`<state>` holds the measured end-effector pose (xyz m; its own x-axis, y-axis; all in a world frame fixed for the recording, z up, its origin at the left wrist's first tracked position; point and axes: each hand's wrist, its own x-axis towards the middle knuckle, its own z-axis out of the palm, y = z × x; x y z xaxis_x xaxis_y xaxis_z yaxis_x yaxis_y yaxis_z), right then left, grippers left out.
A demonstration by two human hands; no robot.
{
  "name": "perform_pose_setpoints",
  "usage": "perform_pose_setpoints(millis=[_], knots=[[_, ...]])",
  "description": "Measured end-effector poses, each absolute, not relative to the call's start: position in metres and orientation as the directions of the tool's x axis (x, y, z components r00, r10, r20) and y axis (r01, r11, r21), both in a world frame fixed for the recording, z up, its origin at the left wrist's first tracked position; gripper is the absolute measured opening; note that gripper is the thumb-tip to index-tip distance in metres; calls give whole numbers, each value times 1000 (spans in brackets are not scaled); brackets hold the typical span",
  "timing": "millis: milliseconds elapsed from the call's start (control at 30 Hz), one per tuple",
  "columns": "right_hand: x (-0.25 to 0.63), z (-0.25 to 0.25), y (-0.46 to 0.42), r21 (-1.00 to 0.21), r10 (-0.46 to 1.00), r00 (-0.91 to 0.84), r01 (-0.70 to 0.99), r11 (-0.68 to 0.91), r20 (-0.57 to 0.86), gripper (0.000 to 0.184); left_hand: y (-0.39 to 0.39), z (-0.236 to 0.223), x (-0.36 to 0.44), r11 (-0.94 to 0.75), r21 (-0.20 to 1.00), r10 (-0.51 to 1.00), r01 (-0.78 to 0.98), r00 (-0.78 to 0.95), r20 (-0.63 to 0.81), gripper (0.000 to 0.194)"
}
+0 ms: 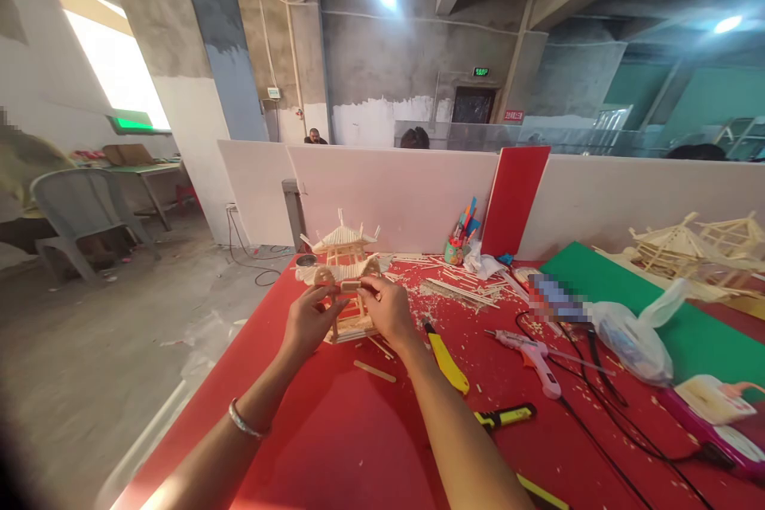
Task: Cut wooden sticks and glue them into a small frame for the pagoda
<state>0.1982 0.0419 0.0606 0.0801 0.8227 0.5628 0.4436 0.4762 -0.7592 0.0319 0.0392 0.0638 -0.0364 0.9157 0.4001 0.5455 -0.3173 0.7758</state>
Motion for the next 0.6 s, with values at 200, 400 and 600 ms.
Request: perform_pose_setpoints(millis=[200,400,600], knots=[[228,52,5,-868,879,185,336,365,440,29,27,48,30,-436,681,856,588,38,516,22],[249,31,-56,-965,914,323,172,198,245,37,21,22,40,-458,570,772,683,-13,636,20],[223,12,-105,-993,950,295,92,77,101,36,39,7,44,-394,533,810,749,8,587,22]])
